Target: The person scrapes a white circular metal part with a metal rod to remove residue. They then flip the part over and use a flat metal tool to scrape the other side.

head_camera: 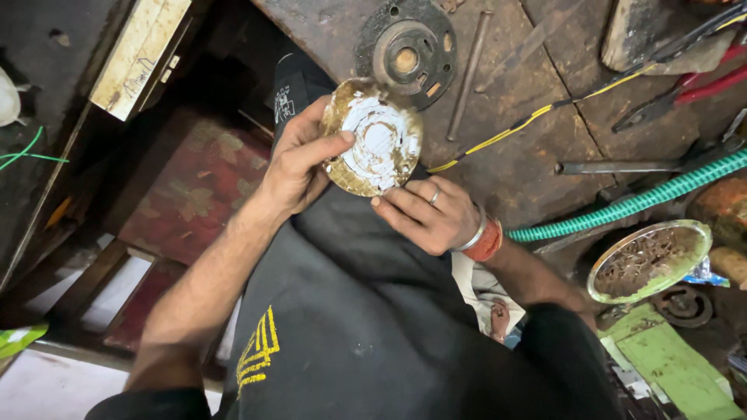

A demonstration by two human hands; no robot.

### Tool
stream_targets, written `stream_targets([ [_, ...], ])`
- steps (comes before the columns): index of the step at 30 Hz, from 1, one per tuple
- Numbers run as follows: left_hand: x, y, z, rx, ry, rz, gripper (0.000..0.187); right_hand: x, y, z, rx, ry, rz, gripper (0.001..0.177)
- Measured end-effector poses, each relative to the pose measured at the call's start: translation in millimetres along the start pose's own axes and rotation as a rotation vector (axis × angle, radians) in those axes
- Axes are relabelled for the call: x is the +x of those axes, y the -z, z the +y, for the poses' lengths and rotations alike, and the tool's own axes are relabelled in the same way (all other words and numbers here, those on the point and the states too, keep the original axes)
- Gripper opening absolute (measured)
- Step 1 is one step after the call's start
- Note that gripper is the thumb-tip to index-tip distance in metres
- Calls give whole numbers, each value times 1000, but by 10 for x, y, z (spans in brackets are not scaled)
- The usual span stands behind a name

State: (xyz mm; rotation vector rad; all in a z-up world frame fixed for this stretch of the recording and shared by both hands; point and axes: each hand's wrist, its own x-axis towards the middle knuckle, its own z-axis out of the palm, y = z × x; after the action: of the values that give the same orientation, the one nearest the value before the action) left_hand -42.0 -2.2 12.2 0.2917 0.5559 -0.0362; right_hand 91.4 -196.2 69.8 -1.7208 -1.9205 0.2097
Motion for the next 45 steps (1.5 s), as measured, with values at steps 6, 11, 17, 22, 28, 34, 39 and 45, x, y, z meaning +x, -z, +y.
stream_targets([
  [6,-6,-165,148,108,-82,-58,51,-25,144,4,24,-17,90,27],
  [11,34,-230,257,257,-218,-115,50,-108,142,-87,445,-731,643,31],
  [17,3,-286,335,554,-320,-181,40,-39,86,50,1178,-996,818,44],
  [22,-26,-365,467,733,-245,-187,38,24,138,177,1482,-1014,742,30],
  [28,47,-348,563,689,-370,-192,47,-56,115,156,1372,-994,764,14],
  [34,109,-480,363,150,-192,-143,51,-13,-67,4,1324,-1064,959,11],
  [39,186,-513,258,64,-111,-90,35,-24,-141,-78,1387,-1066,975,12],
  [45,243,-549,280,47,-68,-135,31,-95,-114,-106,1467,-1099,917,12],
])
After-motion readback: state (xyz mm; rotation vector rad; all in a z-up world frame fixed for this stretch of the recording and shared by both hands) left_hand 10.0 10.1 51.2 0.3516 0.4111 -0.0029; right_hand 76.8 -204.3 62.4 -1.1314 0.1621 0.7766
